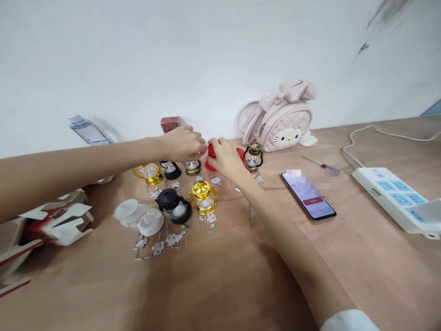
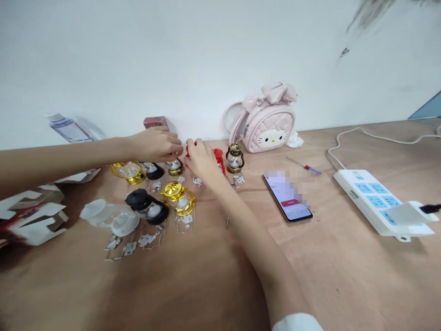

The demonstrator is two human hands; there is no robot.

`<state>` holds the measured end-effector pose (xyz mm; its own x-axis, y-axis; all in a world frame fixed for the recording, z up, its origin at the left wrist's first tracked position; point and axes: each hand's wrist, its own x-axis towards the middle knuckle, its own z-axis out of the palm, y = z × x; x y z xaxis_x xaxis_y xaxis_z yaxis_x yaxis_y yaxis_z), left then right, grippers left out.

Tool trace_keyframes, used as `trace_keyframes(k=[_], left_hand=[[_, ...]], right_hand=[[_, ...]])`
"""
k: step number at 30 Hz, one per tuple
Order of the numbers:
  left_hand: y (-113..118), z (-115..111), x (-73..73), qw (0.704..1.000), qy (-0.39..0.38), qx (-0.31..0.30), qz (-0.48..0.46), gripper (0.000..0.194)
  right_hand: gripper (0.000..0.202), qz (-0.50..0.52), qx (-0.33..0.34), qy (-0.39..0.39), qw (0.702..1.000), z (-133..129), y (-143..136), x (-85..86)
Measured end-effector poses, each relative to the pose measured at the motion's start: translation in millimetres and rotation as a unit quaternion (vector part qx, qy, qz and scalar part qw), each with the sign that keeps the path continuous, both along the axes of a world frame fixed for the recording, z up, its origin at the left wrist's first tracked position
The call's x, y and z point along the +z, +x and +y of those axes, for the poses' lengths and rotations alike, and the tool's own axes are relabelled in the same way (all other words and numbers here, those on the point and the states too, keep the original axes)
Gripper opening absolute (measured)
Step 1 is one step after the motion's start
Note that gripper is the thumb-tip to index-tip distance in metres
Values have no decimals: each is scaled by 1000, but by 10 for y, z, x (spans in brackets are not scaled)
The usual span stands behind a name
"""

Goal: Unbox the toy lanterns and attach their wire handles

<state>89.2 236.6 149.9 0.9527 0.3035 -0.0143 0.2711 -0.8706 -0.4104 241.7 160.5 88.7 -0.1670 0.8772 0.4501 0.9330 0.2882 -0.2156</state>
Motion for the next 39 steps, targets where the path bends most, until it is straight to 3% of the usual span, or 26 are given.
trace_keyframes(k=[3,7,13,18,22,27,34,39], left_hand=[[-8,-52,-185,994,-21,-94,61,17],[-75,-39,-468,983,-48,-170,53,16],[-106,-72,-685,970,-134,-189,77,33],[65,-98,-809,939,-265,-202,87,45],[158,-54,-842,936,-285,-190,84,46],[185,-30,-756,944,-264,-150,129,46],[390,-130,-795,921,-244,-298,62,55],[614,-240,-831,910,-314,-255,91,63]], right_hand=[[24,-15,8,-10,1000,35,-7,-80],[27,-39,3,-8,999,67,-7,-102],[36,-25,-39,48,998,47,154,100],[37,-57,-106,-58,991,-21,370,213],[32,-65,-91,-118,987,-43,434,205],[31,-40,-94,-91,991,-24,442,222],[31,22,-105,-13,994,-3,485,278],[31,26,-110,-2,994,-11,463,291]])
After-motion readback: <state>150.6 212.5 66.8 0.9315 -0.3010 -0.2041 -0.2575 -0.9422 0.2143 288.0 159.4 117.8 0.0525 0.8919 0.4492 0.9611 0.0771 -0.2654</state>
